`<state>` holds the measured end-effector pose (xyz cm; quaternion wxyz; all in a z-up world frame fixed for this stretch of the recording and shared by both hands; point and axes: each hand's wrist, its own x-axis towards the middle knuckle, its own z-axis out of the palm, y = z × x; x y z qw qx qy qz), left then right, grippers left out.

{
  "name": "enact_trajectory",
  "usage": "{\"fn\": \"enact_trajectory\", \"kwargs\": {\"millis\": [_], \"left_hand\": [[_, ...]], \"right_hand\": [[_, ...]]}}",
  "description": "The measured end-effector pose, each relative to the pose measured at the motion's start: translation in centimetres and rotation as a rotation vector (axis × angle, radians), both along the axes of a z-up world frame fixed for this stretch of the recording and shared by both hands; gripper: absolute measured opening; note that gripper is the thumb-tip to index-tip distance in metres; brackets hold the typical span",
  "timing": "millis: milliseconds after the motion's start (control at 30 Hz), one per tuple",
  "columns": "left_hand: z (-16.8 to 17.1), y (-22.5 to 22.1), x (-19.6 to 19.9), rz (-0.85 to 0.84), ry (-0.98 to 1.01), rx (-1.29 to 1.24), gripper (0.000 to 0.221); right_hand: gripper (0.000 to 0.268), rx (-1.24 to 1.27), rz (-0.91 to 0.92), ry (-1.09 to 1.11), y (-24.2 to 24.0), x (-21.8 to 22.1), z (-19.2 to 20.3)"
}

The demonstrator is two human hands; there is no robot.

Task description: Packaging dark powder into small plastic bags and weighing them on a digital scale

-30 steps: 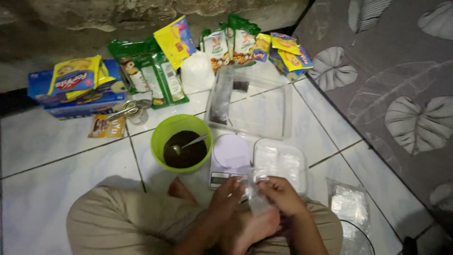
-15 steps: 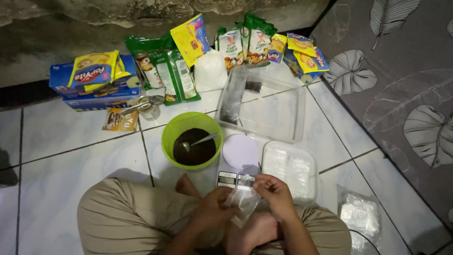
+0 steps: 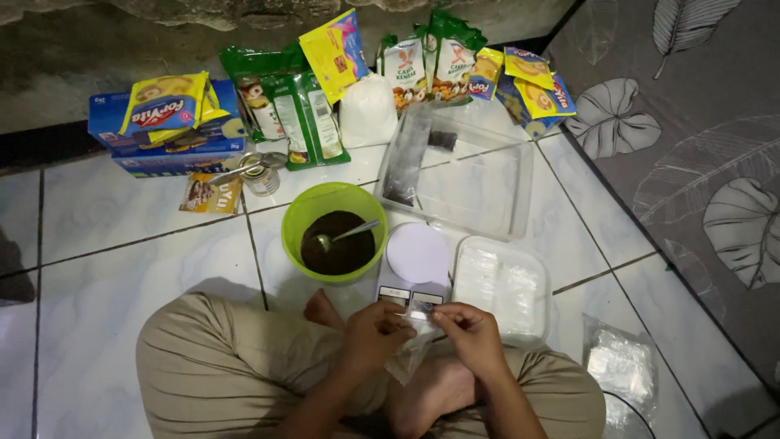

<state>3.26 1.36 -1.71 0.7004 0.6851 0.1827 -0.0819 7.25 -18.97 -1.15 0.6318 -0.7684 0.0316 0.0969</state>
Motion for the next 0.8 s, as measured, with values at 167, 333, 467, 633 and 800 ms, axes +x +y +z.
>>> {"fn": "enact_trajectory", "kwargs": {"millis": [167,333,467,633,800], "left_hand": [[1.7,0.5,-0.1,-0.018,0.023,0.059,0.034],[1.9,0.6,-0.2,-0.094,-0.078,0.2,0.035],[3.2,0.9,0.1,-0.12,0.002,0.221,0.033],[3.3,1.4,0.1,-0.16,-0.041,0.15,0.039],[5.1,2.0,0.2,-0.282,-0.075,0.204,0.047]], "right_hand": [[0.017,0.091,-0.017,-0.064,-0.4,0.2,-1.6],[0.011,0.057,0.058,0.056,0.6,0.0,2.1],[0.01,0.049,0.026,0.016,0.6,0.0,1.8],[0.005,-0.019,0.33,-0.038,-0.2,0.1,1.9],[0.021,-0.006,0.49,0.141,-0.3,0.4,2.6]]}}
